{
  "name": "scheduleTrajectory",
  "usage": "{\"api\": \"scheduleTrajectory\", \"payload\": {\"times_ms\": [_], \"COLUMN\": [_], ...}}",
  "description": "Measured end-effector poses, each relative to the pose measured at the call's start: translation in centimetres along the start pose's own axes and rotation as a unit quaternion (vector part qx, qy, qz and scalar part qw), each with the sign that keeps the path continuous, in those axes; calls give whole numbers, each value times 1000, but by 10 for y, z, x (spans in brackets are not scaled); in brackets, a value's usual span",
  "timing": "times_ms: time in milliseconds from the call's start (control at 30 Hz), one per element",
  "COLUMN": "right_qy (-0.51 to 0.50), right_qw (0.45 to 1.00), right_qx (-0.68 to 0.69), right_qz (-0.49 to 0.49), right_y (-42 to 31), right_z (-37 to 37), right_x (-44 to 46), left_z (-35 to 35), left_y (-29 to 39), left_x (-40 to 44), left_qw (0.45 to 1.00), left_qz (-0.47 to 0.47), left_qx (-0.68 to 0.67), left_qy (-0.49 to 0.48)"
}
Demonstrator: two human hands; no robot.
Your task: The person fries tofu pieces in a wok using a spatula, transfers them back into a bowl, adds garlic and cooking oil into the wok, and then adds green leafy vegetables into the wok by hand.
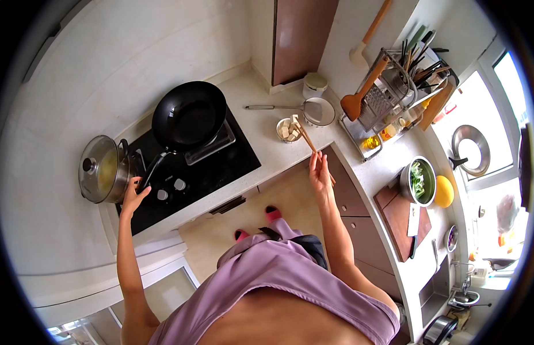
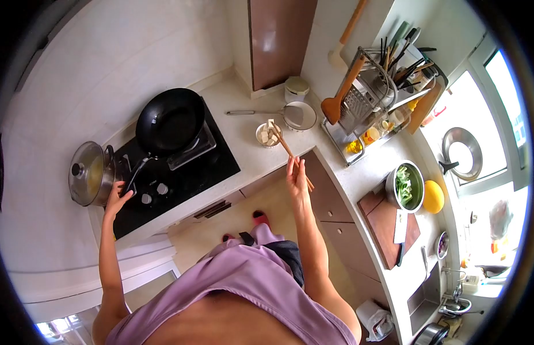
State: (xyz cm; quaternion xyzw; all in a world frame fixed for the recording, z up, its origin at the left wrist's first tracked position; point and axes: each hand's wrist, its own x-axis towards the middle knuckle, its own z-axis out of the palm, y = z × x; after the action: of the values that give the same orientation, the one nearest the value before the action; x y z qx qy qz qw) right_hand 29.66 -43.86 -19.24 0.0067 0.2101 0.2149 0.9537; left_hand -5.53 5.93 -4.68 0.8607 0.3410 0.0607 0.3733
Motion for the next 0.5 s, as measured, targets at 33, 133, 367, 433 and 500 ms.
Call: {"api": "scheduleTrajectory", "payload": {"times_ms": [33, 133, 367, 433, 500], "right_qy": [-1, 7, -127, -131, -137], "right_qw": [1000, 1000, 960, 929, 894], "right_qx": [-2, -2, -251, -343, -423], "right_qz": [3, -11, -11, -41, -55], "right_y": [3, 22, 87, 115, 148], "right_z": [8, 27, 99, 117, 137], "right_x": [-6, -15, -16, -3, 2], "left_z": [1, 5, 10, 10, 17], "left_y": [-1, -6, 18, 22, 10], "left_x": [0, 1, -15, -16, -17], "left_qw": [1000, 999, 995, 998, 992], "left_qz": [-2, 48, 56, -50, 82], "left_qx": [-2, -22, 57, -21, 47], "left_qy": [3, 12, 58, 26, 83]}}
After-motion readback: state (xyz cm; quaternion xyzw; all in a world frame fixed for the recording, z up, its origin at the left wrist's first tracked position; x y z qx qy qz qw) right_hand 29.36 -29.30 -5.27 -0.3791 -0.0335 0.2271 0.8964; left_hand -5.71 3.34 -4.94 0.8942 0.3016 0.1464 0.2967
